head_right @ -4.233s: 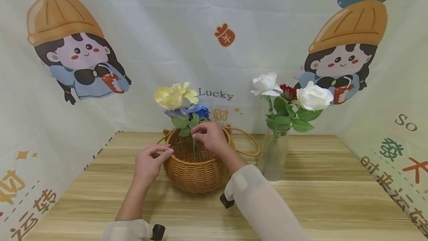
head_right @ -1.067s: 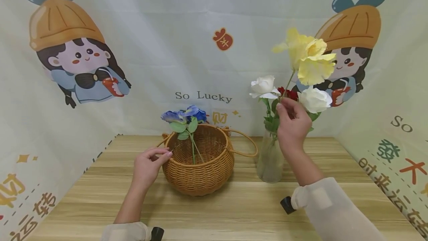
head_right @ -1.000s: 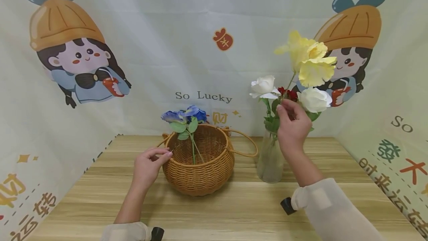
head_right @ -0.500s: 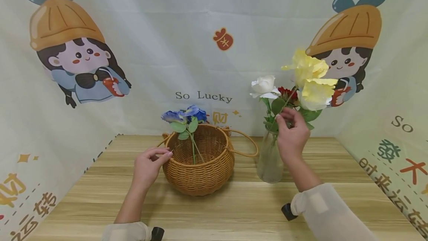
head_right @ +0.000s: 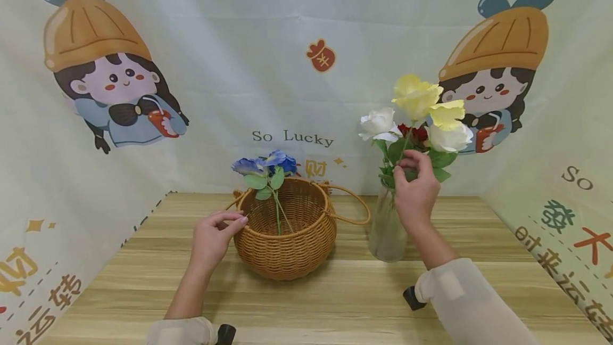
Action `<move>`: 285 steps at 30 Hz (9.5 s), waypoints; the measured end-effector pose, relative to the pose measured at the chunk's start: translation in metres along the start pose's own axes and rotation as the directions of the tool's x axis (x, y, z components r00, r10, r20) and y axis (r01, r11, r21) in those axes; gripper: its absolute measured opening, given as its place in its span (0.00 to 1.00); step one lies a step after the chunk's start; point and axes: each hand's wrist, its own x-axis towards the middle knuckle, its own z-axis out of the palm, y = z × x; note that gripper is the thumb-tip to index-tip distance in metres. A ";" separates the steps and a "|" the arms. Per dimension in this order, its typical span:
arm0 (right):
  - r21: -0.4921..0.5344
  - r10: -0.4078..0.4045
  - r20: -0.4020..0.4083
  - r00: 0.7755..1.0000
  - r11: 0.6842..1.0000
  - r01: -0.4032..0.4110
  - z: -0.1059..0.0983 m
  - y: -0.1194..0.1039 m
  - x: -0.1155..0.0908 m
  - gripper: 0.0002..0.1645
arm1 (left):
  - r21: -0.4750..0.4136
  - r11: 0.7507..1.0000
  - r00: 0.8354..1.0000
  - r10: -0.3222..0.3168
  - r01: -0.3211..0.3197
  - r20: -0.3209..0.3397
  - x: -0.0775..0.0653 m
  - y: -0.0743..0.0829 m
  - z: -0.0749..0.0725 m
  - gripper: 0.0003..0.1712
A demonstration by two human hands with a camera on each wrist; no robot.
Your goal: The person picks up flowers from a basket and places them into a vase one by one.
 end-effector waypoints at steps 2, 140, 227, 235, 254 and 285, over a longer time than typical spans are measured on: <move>-0.015 -0.013 0.016 1.000 1.000 0.013 0.000 -0.002 0.001 0.18 | -0.001 1.000 1.000 0.001 -0.001 0.001 0.000 0.000 0.000 0.08; -0.024 0.019 0.258 0.966 1.000 -0.013 -0.025 -0.015 -0.073 0.05 | 0.027 0.999 0.999 0.038 -0.038 0.016 0.000 -0.001 0.000 0.08; -0.057 0.323 0.737 0.593 0.905 -0.422 0.148 -0.056 -0.065 0.13 | 0.040 0.992 0.980 0.114 -0.122 0.160 0.002 0.010 -0.009 0.06; -0.134 0.409 0.749 0.521 0.864 -0.486 0.154 -0.049 -0.064 0.11 | 0.047 0.992 0.979 0.109 -0.118 0.170 0.002 0.011 -0.009 0.07; -0.259 0.482 0.802 0.352 0.813 -0.522 0.158 -0.045 -0.064 0.17 | 0.042 0.991 0.979 0.116 -0.125 0.167 0.003 0.010 -0.006 0.08; -0.235 0.495 0.809 0.319 0.768 -0.595 0.161 -0.045 -0.067 0.08 | 0.029 0.989 0.977 0.137 -0.143 0.163 0.003 0.011 -0.007 0.08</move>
